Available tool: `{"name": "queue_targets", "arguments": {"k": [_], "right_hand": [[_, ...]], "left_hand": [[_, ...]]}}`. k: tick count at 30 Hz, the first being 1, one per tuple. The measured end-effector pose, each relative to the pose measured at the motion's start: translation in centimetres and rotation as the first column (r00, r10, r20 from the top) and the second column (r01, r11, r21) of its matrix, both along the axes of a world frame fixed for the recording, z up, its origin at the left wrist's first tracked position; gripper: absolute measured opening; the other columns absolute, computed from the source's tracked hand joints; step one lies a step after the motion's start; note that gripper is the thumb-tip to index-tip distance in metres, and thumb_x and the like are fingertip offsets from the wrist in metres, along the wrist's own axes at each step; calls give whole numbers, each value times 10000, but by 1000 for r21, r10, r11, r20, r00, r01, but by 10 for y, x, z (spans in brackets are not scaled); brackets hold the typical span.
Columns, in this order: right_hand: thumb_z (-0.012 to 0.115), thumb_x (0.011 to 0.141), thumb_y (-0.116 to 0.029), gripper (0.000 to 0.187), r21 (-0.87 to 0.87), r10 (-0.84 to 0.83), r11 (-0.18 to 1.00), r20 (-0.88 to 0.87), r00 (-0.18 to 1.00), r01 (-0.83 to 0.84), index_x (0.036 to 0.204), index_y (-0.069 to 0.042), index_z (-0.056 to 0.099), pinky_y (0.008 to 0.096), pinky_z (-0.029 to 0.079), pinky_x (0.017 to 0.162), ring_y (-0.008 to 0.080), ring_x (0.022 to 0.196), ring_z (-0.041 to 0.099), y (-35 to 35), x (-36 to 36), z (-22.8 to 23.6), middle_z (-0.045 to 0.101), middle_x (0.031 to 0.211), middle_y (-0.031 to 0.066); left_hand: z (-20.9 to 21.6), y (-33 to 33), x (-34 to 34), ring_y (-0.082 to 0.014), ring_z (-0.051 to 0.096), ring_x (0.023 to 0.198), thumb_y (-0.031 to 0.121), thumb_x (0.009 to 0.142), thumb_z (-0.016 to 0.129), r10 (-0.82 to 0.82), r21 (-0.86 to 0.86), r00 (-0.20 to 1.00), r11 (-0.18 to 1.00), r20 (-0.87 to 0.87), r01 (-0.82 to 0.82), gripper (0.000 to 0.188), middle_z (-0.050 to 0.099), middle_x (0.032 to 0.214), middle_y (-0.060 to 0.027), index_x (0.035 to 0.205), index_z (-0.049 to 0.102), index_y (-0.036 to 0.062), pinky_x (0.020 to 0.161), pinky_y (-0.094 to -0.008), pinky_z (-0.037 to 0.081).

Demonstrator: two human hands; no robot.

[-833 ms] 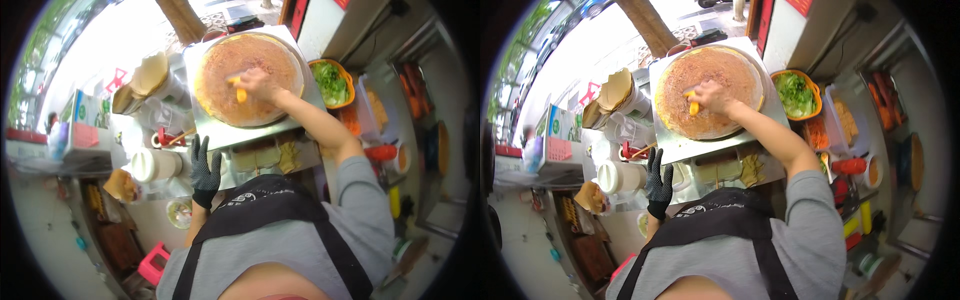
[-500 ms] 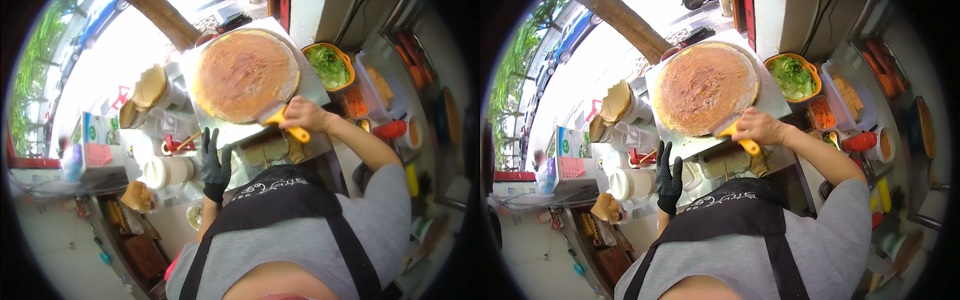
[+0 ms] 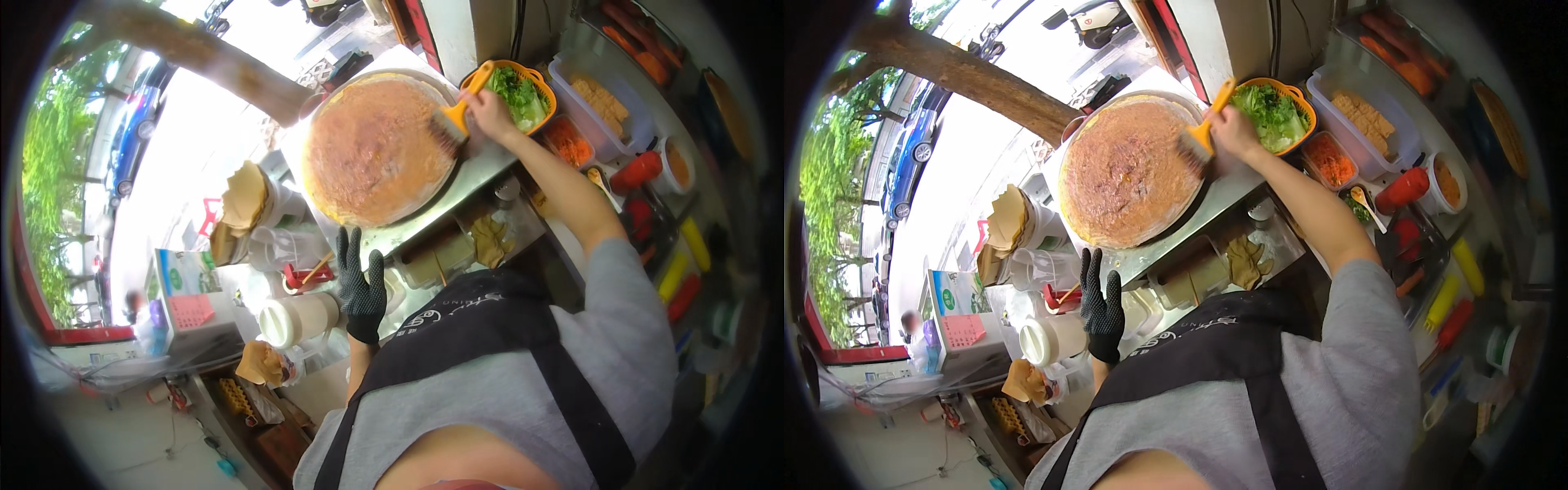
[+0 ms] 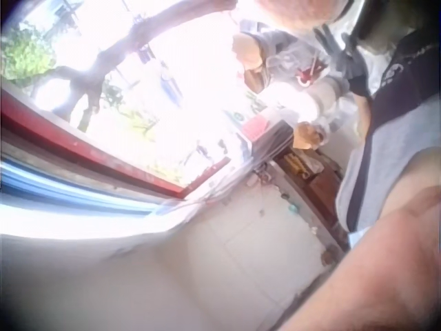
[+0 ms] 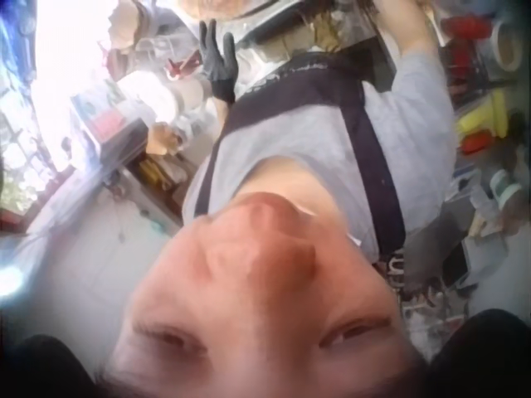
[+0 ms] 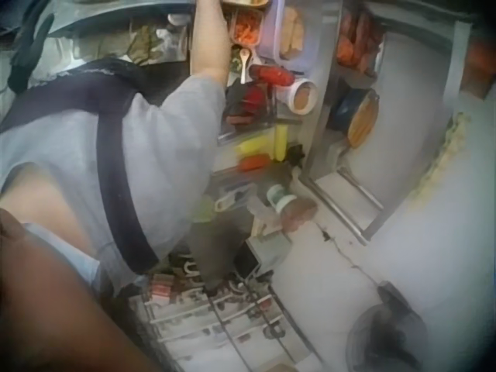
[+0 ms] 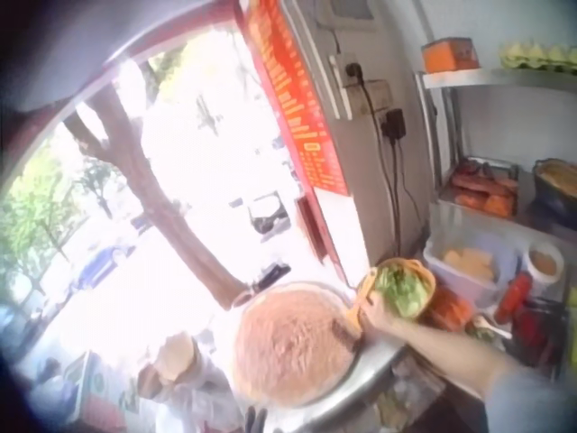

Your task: The person prepares a street food wrap by spreading sauce on a large crepe, then adding shredded vegetables, ham, and lettuce. They fold the crepe into a rectangular packet and place it into a paper bag.

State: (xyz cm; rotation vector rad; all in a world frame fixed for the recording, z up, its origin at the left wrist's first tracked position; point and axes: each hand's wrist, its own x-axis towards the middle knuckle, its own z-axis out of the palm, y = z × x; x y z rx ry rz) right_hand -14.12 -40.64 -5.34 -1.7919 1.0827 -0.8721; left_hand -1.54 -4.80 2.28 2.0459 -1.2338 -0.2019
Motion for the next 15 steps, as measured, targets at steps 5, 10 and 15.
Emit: {"name": "queue_targets", "arguments": {"k": [5, 10, 15], "right_hand": [[524, 920, -351, 349, -105, -175, 979, 15, 984, 176, 900, -37, 674, 295, 429, 542, 139, 598, 578, -24, 28, 19, 614, 657, 46], [529, 876, -448, 431, -16, -226, 974, -36, 973, 226, 875, -43, 678, 351, 468, 622, 234, 690, 638, -74, 39, -4, 657, 730, 108], [486, 910, -403, 436, 39, -491, 857, 364, 792, 514, 884, -2, 656, 359, 465, 629, 252, 661, 611, -53, -36, 6, 644, 719, 117]], "left_hand": [[-5, 11, 0, -345, 291, 1346, 235, 954, 475, 38, 61, 999, 997, 9, -39, 459, 286, 1462, -205, 1371, 396, 61, 1087, -415, 244], [3, 4, -2, -338, 282, 1350, 200, 945, 492, 15, 46, 1000, 999, -7, -15, 451, 285, 1463, -198, 1365, 401, 60, 1090, -421, 238], [10, 6, -5, -357, 258, 1355, 195, 951, 476, 76, 88, 997, 993, -34, -73, 446, 267, 1468, -203, 1366, 388, 54, 1100, -434, 219]]}}
